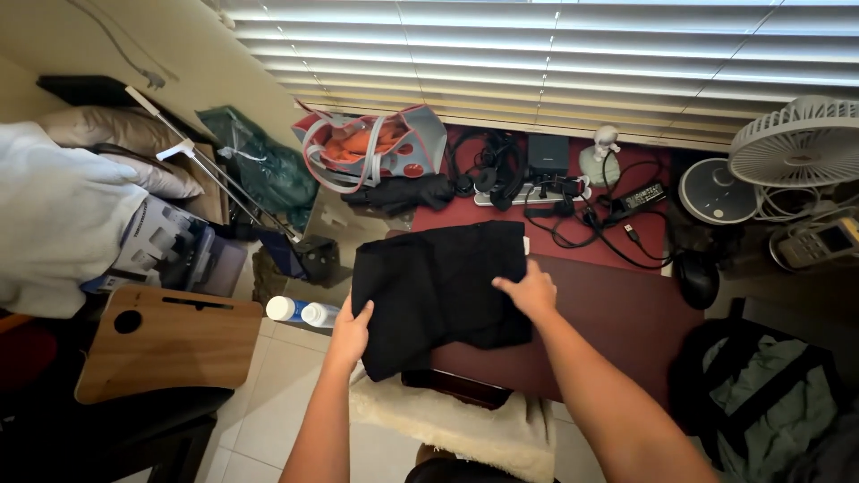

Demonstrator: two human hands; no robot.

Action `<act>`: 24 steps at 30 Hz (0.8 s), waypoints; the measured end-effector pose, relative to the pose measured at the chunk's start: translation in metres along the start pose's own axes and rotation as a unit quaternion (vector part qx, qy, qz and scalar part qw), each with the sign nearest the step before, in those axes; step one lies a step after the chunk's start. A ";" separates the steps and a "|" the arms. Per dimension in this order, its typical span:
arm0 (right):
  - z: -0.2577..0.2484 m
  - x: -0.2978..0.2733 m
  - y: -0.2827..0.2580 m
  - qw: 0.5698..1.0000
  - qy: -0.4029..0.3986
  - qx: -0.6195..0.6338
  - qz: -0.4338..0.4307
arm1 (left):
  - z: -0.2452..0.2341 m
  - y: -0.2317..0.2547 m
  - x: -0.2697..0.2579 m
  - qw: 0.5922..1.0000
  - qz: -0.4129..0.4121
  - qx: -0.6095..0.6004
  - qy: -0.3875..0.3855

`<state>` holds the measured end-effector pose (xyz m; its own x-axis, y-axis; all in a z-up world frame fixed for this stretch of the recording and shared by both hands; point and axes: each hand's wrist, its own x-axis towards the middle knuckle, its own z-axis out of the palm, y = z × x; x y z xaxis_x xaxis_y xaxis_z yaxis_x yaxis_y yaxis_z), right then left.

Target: Fold a t-shirt and two pairs of pants on a desk and put them into a wardrobe drawer.

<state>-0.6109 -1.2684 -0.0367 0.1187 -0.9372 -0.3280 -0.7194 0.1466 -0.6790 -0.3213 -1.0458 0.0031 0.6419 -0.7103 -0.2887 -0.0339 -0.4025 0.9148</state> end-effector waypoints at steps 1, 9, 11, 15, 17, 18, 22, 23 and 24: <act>0.005 0.001 0.003 0.997 -0.017 -0.078 -0.016 | 0.002 0.006 -0.004 0.999 -0.027 -0.028 -0.015; -0.015 0.014 0.113 0.993 -0.008 -0.046 -0.111 | 0.016 0.015 -0.013 0.989 -0.079 -0.092 -0.080; -0.055 0.017 0.163 0.999 -0.001 0.041 -0.007 | 0.026 0.030 -0.017 0.979 -0.112 -0.111 -0.125; -0.131 0.017 0.268 0.993 0.061 0.067 0.074 | 0.078 0.004 -0.012 0.969 -0.095 -0.099 -0.207; -0.163 0.004 0.290 0.975 0.048 0.185 0.111 | 0.112 0.008 -0.014 0.938 -0.102 -0.171 -0.285; -0.170 -0.005 0.291 0.974 0.057 0.185 0.116 | 0.123 0.008 -0.009 0.935 -0.101 -0.169 -0.295; -0.175 -0.030 0.300 0.983 0.155 0.030 0.089 | 0.151 -0.020 0.022 0.964 -0.066 -0.089 -0.240; -0.169 -0.032 0.303 0.978 0.200 -0.027 0.043 | 0.155 -0.034 0.034 0.987 0.009 -0.016 -0.161; -0.165 -0.041 0.289 0.978 0.204 -0.028 0.046 | 0.159 -0.034 0.031 0.986 0.009 -0.016 -0.166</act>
<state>-0.9369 -1.2397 -0.1109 -0.2229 -0.9707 -0.0900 -0.7517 0.2300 -0.6181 -0.4225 -1.1456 -0.0820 0.3542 -0.8696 -0.3439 -0.0163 -0.3734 0.9275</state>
